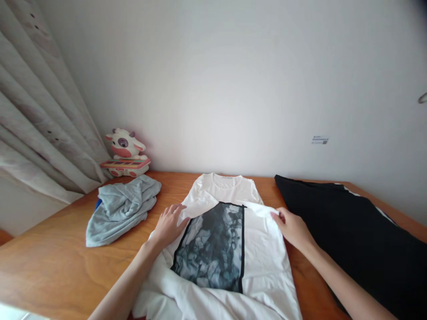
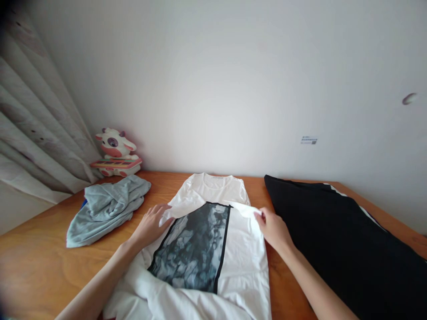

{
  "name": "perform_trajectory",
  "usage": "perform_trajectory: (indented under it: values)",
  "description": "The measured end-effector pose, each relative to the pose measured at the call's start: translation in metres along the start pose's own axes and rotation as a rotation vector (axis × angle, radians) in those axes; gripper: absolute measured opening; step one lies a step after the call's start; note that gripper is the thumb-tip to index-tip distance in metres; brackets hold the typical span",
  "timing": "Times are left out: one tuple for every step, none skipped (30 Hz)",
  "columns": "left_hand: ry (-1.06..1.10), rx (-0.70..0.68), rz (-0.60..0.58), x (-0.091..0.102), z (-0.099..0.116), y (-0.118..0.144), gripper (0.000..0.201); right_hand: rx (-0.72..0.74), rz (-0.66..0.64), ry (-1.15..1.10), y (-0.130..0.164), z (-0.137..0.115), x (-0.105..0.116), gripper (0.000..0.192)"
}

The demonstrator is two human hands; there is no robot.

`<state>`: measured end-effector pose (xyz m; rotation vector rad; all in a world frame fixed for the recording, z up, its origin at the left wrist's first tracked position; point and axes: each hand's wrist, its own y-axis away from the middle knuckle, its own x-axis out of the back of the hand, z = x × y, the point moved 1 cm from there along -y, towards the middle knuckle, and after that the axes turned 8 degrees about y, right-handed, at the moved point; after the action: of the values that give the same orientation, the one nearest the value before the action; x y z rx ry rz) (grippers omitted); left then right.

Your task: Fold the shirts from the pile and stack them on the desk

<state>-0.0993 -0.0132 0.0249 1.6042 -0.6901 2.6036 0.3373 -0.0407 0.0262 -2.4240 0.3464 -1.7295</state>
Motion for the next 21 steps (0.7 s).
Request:
perform_trajectory:
  values:
    - [0.031,-0.015,-0.011,0.009,0.001,0.002,0.03,-0.053,0.038,-0.032,-0.006,0.008,0.006,0.037]
    - [0.072,-0.029,-0.056,0.018,0.004,0.004,0.029,-0.092,0.074,-0.052,-0.009,0.015,0.013,0.039]
    - [0.116,-0.036,-0.139,0.028,0.009,0.007,0.032,-0.107,0.09,-0.065,-0.009,0.019,0.019,0.04]
    - [0.161,-0.035,-0.254,0.037,0.014,0.011,0.036,-0.093,0.066,-0.077,-0.005,0.02,0.025,0.041]
    - [0.202,-0.033,-0.391,0.047,0.018,0.016,0.039,-0.053,-0.011,-0.091,0.003,0.017,0.03,0.041]
    - [0.234,-0.038,-0.524,0.055,0.022,0.021,0.041,0.007,-0.129,-0.113,0.015,0.012,0.033,0.04]
    - [0.257,-0.049,-0.635,0.062,0.023,0.026,0.045,0.082,-0.295,-0.149,0.031,0.006,0.035,0.038]
    - [0.268,-0.064,-0.712,0.068,0.022,0.031,0.051,0.138,-0.478,-0.175,0.049,-0.002,0.036,0.038]
    - [0.268,-0.075,-0.757,0.072,0.02,0.035,0.061,0.175,-0.621,-0.19,0.068,-0.009,0.036,0.046]
    - [0.258,-0.081,-0.778,0.075,0.017,0.038,0.07,0.195,-0.707,-0.187,0.085,-0.016,0.035,0.062]
    - [0.24,-0.08,-0.781,0.076,0.013,0.041,0.076,0.195,-0.718,-0.174,0.099,-0.022,0.035,0.068]
    - [0.217,-0.072,-0.771,0.076,0.01,0.043,0.077,0.198,-0.721,-0.162,0.109,-0.027,0.034,0.063]
    - [0.195,-0.061,-0.756,0.075,0.008,0.044,0.074,0.208,-0.707,-0.152,0.116,-0.031,0.033,0.048]
    - [0.18,-0.053,-0.743,0.074,0.008,0.044,0.065,0.229,-0.688,-0.144,0.119,-0.034,0.032,0.029]
    - [0.176,-0.045,-0.739,0.074,0.009,0.044,0.053,0.255,-0.675,-0.133,0.119,-0.036,0.032,0.012]
    - [0.183,-0.033,-0.745,0.073,0.012,0.043,0.04,0.282,-0.655,-0.114,0.117,-0.038,0.033,0.009]
    - [0.198,-0.02,-0.751,0.073,0.016,0.042,0.028,0.304,-0.621,-0.086,0.113,-0.039,0.035,0.014]
    - [0.217,-0.011,-0.748,0.073,0.02,0.041,0.019,0.317,-0.569,-0.051,0.109,-0.04,0.038,0.016]
    - [0.236,-0.01,-0.724,0.073,0.024,0.039,0.018,0.322,-0.504,-0.019,0.104,-0.039,0.042,0.017]
    - [0.254,-0.02,-0.673,0.074,0.027,0.038,0.02,0.326,-0.429,0.001,0.1,-0.037,0.047,0.017]
    - [0.268,-0.04,-0.597,0.076,0.03,0.036,0.024,0.33,-0.339,0.006,0.095,-0.034,0.052,0.017]
